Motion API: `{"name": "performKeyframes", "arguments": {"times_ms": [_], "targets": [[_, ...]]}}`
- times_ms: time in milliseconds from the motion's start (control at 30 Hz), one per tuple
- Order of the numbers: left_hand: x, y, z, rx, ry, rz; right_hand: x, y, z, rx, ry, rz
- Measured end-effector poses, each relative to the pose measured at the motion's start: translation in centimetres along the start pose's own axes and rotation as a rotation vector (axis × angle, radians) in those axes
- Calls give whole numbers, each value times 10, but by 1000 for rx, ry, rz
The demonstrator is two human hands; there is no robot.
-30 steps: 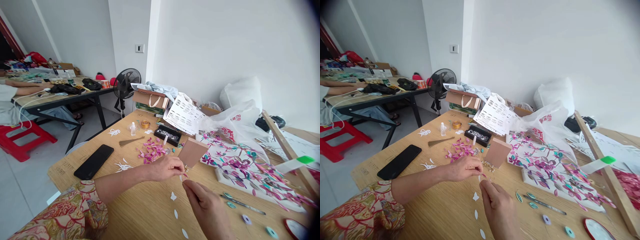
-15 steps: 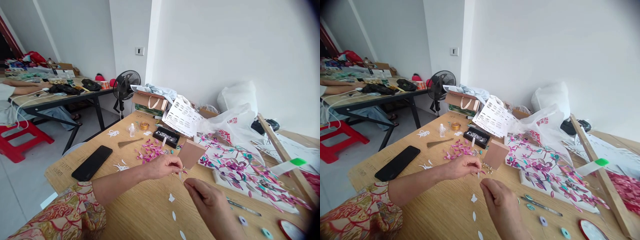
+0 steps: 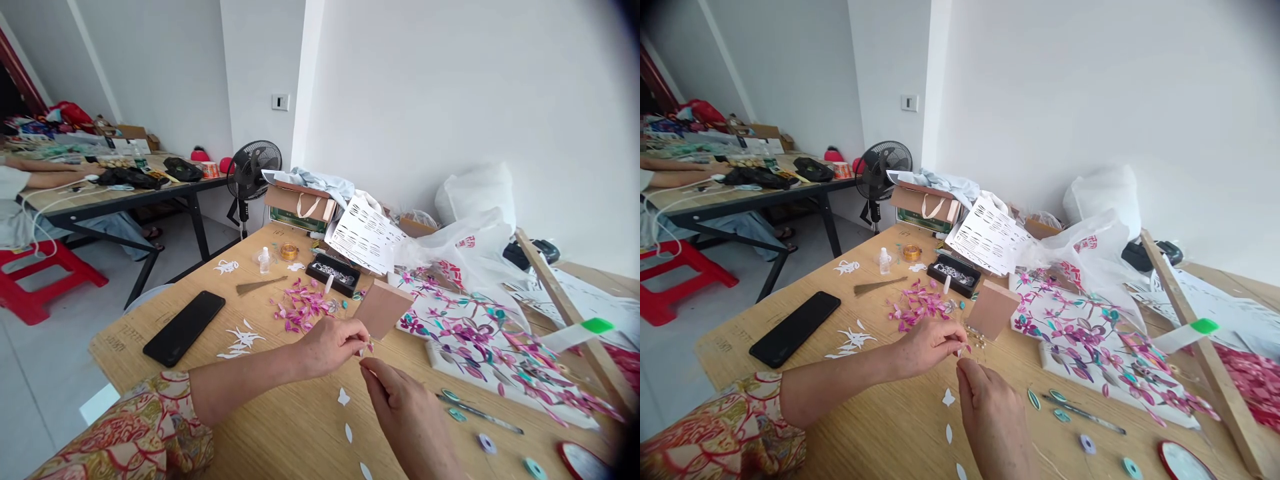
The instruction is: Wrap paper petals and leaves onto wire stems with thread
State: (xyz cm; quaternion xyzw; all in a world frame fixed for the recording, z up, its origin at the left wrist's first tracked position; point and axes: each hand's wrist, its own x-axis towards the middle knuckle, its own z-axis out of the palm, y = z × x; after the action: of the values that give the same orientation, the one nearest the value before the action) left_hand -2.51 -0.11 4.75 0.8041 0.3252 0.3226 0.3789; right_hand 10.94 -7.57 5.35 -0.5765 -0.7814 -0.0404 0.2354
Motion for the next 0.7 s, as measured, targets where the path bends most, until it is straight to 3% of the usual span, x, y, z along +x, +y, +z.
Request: {"name": "performKeyframes", "arguments": {"times_ms": [200, 367, 433, 533, 633, 700], "targets": [[-1, -2, -1, 166, -17, 111, -3, 2, 2, 105, -41, 61], [-2, -1, -4, 181, -51, 119, 5, 10, -10, 206, -29, 64], [-3, 1, -8, 71, -84, 70, 10, 16, -16, 264, -47, 67], [-3, 4, -12, -293, -190, -62, 19, 26, -18, 432, -73, 142], [-3, 6, -13, -676, -264, -166, 23, 34, -7, 711, -67, 252], [-3, 8, -12, -800, -227, -200, 22, 34, 7, 906, -34, 321]]}}
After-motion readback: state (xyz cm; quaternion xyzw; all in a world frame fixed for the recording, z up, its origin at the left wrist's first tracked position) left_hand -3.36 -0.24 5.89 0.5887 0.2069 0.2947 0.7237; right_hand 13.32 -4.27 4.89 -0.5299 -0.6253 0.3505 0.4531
